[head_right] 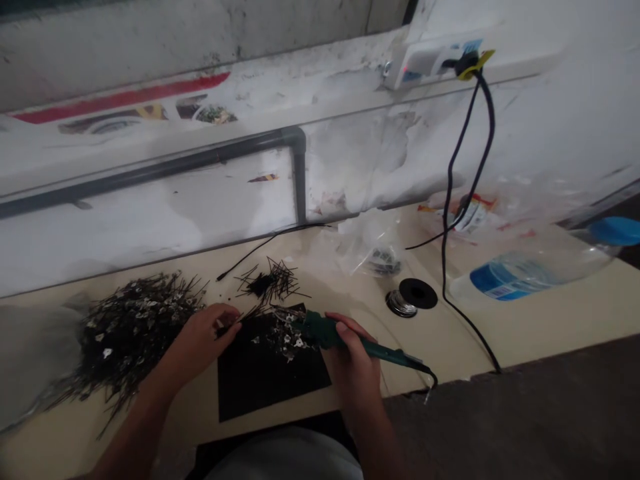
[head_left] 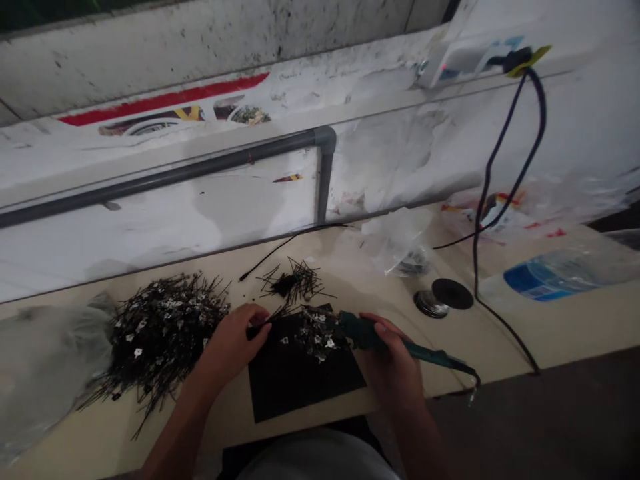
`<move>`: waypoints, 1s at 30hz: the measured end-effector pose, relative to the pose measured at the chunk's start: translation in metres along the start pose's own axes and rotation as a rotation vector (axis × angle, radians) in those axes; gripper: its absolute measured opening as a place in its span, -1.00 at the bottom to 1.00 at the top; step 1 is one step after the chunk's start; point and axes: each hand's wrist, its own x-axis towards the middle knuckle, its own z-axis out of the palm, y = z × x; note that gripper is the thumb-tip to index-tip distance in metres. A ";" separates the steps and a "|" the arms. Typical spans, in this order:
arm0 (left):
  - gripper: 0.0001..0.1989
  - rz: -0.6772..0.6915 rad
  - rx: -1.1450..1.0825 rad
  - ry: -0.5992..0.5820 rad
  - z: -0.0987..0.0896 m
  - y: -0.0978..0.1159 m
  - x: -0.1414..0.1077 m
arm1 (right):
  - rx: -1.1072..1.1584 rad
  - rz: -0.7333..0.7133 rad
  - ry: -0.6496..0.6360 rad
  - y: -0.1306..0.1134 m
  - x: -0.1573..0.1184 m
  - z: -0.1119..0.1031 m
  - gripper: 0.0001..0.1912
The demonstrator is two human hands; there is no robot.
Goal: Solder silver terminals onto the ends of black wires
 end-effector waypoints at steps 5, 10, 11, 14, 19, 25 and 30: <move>-0.49 -0.080 0.112 0.064 0.011 -0.008 -0.013 | -0.007 0.012 0.005 0.003 0.003 -0.006 -0.76; -0.55 -0.051 0.152 0.042 0.023 -0.009 -0.015 | 0.000 0.015 0.017 0.003 0.003 -0.006 -0.78; -0.59 -0.041 0.156 0.044 0.025 -0.009 -0.015 | -0.001 0.021 0.019 0.003 0.003 -0.005 -0.78; -0.69 -0.010 0.162 0.058 0.027 -0.010 -0.018 | -0.003 0.042 0.031 -0.001 0.002 -0.003 -0.75; -0.58 0.024 0.167 0.108 0.030 -0.016 -0.024 | 0.004 0.082 0.059 -0.007 -0.001 0.004 -0.68; -0.64 0.065 0.177 0.112 0.034 -0.022 -0.024 | 0.027 0.101 0.101 -0.009 -0.003 0.010 -0.65; -0.71 0.089 0.170 0.100 0.035 -0.022 -0.023 | 0.009 0.109 0.085 -0.010 -0.003 0.010 -0.63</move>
